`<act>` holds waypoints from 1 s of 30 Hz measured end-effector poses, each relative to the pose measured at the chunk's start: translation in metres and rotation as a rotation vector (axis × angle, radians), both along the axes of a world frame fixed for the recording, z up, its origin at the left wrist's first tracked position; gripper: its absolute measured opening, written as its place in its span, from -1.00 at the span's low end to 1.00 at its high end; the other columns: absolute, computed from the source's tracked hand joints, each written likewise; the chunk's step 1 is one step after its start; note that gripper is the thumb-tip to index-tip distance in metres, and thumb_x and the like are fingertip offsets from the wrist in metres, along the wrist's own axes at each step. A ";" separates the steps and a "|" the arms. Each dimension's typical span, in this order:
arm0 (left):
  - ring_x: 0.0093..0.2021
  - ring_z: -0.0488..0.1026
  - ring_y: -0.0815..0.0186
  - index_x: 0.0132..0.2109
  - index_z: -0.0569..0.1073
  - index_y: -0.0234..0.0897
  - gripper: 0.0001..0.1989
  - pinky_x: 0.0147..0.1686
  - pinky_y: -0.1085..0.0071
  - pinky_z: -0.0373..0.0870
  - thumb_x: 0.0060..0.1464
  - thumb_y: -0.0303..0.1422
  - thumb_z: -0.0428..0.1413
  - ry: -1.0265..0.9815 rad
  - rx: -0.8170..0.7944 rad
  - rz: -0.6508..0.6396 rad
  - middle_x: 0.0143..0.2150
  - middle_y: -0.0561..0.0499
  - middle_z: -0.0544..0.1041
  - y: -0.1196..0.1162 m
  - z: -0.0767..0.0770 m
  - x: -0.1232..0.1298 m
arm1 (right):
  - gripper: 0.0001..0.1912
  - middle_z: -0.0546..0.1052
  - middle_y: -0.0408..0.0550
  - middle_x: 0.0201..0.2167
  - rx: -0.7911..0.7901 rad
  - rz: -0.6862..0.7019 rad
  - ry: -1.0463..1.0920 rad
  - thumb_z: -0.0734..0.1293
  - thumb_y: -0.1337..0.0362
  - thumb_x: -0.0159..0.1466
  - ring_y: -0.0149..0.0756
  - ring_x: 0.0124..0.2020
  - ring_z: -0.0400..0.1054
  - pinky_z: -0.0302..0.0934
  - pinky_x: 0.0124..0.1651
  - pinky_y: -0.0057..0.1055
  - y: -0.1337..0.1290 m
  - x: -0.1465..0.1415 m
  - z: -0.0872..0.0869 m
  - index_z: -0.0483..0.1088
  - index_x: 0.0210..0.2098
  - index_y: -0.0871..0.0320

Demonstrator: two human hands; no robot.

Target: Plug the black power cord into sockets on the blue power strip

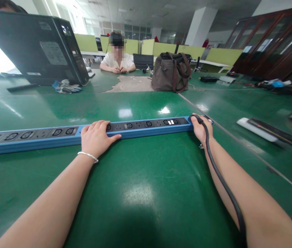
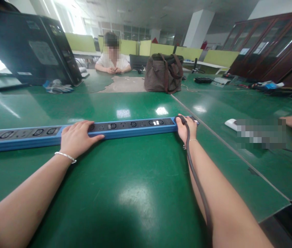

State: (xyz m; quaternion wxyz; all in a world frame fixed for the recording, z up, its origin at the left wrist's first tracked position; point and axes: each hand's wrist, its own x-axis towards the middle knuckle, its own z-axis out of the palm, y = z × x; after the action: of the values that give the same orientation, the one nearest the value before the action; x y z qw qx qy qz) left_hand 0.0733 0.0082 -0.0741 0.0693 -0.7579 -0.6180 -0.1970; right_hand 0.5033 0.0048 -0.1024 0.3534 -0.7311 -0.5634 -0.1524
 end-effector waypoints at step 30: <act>0.18 0.31 0.00 0.14 0.36 -0.25 -0.35 0.16 0.11 0.07 0.04 0.08 0.06 0.005 0.010 -0.007 0.17 -0.18 0.43 0.001 -0.001 0.000 | -0.50 0.60 0.06 -0.21 -0.415 -0.055 0.431 0.17 0.16 0.33 -0.26 -0.41 0.50 0.41 -0.29 -0.31 -0.017 -0.002 0.078 0.32 0.21 0.20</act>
State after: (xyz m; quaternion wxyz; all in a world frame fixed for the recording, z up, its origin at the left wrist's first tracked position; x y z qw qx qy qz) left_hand 0.0729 0.0088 -0.0751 0.0739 -0.7602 -0.6144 -0.1981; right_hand 0.5016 -0.0121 -0.0248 0.3037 -0.8181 -0.4744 0.1153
